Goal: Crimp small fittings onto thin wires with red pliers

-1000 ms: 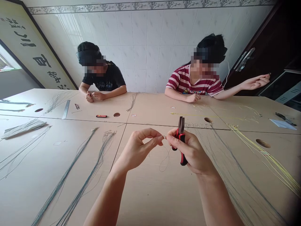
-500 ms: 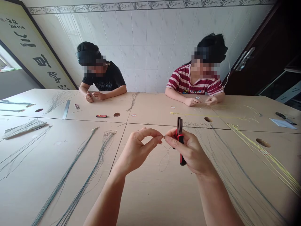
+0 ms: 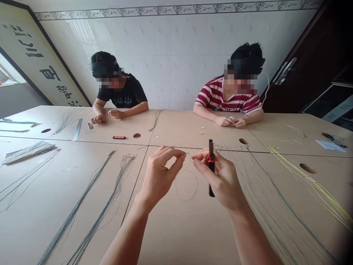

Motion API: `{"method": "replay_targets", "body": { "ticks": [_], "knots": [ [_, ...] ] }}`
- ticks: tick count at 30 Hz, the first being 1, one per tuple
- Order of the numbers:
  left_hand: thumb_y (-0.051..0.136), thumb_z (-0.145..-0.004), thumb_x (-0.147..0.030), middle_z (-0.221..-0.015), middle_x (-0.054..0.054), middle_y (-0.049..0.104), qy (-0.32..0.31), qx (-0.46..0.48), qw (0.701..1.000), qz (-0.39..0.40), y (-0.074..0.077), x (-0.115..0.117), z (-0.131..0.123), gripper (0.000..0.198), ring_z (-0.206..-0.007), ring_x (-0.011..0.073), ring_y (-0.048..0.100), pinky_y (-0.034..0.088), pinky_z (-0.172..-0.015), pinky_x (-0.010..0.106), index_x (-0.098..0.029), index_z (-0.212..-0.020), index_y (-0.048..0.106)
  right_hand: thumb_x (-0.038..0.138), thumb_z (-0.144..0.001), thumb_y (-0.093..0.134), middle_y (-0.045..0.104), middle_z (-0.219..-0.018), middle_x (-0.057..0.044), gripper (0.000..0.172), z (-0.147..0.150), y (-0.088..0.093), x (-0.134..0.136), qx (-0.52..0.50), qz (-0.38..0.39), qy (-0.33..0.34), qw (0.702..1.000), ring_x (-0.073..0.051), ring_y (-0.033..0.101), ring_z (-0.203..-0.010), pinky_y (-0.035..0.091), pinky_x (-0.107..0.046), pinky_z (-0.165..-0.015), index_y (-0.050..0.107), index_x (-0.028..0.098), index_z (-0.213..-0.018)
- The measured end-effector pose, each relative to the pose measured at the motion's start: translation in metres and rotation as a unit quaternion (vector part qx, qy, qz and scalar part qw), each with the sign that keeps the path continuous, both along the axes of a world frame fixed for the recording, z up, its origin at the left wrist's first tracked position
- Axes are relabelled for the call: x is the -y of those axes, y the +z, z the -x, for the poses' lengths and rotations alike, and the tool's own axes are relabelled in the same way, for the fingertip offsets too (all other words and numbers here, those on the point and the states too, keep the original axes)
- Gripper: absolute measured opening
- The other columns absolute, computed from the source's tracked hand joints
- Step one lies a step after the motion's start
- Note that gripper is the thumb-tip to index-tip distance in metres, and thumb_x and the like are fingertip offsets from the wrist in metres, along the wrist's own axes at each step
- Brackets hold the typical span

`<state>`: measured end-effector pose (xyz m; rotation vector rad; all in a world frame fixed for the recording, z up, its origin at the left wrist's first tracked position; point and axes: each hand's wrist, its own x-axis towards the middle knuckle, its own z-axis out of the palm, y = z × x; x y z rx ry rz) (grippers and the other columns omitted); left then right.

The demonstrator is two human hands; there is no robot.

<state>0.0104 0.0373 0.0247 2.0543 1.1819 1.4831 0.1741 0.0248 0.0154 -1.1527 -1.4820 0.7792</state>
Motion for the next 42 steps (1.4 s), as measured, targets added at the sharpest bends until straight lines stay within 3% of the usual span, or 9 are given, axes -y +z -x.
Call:
{"method": "replay_targets", "body": {
  "ticks": [12, 19, 23, 27, 35, 38, 42],
  "knots": [
    [0.056, -0.090, -0.015, -0.075, 0.002, 0.068, 0.047, -0.098, 0.988, -0.107, -0.001, 0.000, -0.007, 0.012, -0.074, 0.0161, 0.057, 0.046, -0.070, 0.032, -0.020, -0.082, 0.063, 0.030, -0.089, 0.060, 0.061, -0.094, 0.000, 0.009, 0.009, 0.003, 0.005, 0.042, -0.047, -0.016, 0.998, -0.012, 0.052, -0.070, 0.042, -0.027, -0.064, 0.064, 0.024, -0.093],
    [0.057, -0.089, -0.013, -0.077, 0.002, 0.069, 0.077, -0.156, 0.974, -0.146, -0.006, -0.002, -0.010, 0.009, -0.076, 0.0164, 0.058, 0.046, -0.074, 0.034, -0.018, -0.084, 0.062, 0.029, -0.090, 0.059, 0.063, -0.097, -0.003, 0.009, 0.012, 0.002, 0.004, 0.043, -0.072, -0.024, 0.996, -0.016, 0.059, -0.083, 0.045, -0.027, -0.068, 0.063, 0.024, -0.096],
    [0.054, -0.090, -0.012, -0.078, 0.002, 0.069, 0.076, -0.197, 0.970, -0.123, -0.007, 0.001, -0.012, 0.010, -0.079, 0.0174, 0.059, 0.045, -0.074, 0.034, -0.019, -0.086, 0.061, 0.028, -0.090, 0.057, 0.061, -0.093, -0.002, 0.006, 0.014, -0.003, 0.001, 0.067, -0.085, -0.033, 0.994, -0.014, 0.056, -0.075, 0.044, -0.027, -0.066, 0.061, 0.023, -0.088],
    [0.052, -0.090, -0.010, -0.078, 0.002, 0.068, 0.068, -0.240, 0.965, -0.086, -0.007, 0.005, -0.013, 0.013, -0.079, 0.0179, 0.058, 0.045, -0.074, 0.033, -0.019, -0.091, 0.061, 0.028, -0.090, 0.056, 0.056, -0.084, -0.002, 0.014, 0.015, -0.007, -0.003, 0.100, -0.089, -0.045, 0.990, -0.013, 0.048, -0.065, 0.042, -0.028, -0.062, 0.056, 0.022, -0.077],
    [0.044, -0.090, -0.006, -0.082, 0.005, 0.068, 0.049, -0.266, 0.961, -0.052, -0.005, 0.008, -0.014, 0.020, -0.081, 0.0194, 0.058, 0.046, -0.076, 0.036, -0.017, -0.091, 0.060, 0.033, -0.093, 0.053, 0.048, -0.072, 0.001, 0.021, 0.011, -0.008, -0.010, 0.123, -0.092, -0.053, 0.987, -0.014, 0.044, -0.062, 0.037, -0.028, -0.060, 0.056, 0.022, -0.075],
    [0.044, -0.090, -0.008, -0.081, 0.005, 0.068, 0.037, -0.229, 0.972, -0.031, -0.003, 0.008, -0.012, 0.020, -0.081, 0.0194, 0.059, 0.048, -0.074, 0.036, -0.018, -0.090, 0.061, 0.032, -0.093, 0.054, 0.049, -0.073, 0.001, 0.021, 0.007, -0.007, -0.010, 0.125, -0.091, -0.047, 0.987, -0.013, 0.043, -0.062, 0.037, -0.028, -0.061, 0.056, 0.022, -0.075],
    [0.048, -0.090, -0.015, -0.093, 0.005, 0.070, 0.015, -0.077, 0.994, 0.074, 0.000, 0.003, -0.003, 0.017, -0.091, 0.0192, 0.062, 0.050, -0.067, 0.030, -0.021, -0.095, 0.063, 0.029, -0.093, 0.054, 0.052, -0.077, 0.001, 0.016, 0.000, -0.002, -0.009, 0.108, -0.099, -0.016, 0.989, -0.013, 0.044, -0.065, 0.037, -0.027, -0.064, 0.057, 0.022, -0.079]
  ]
}}
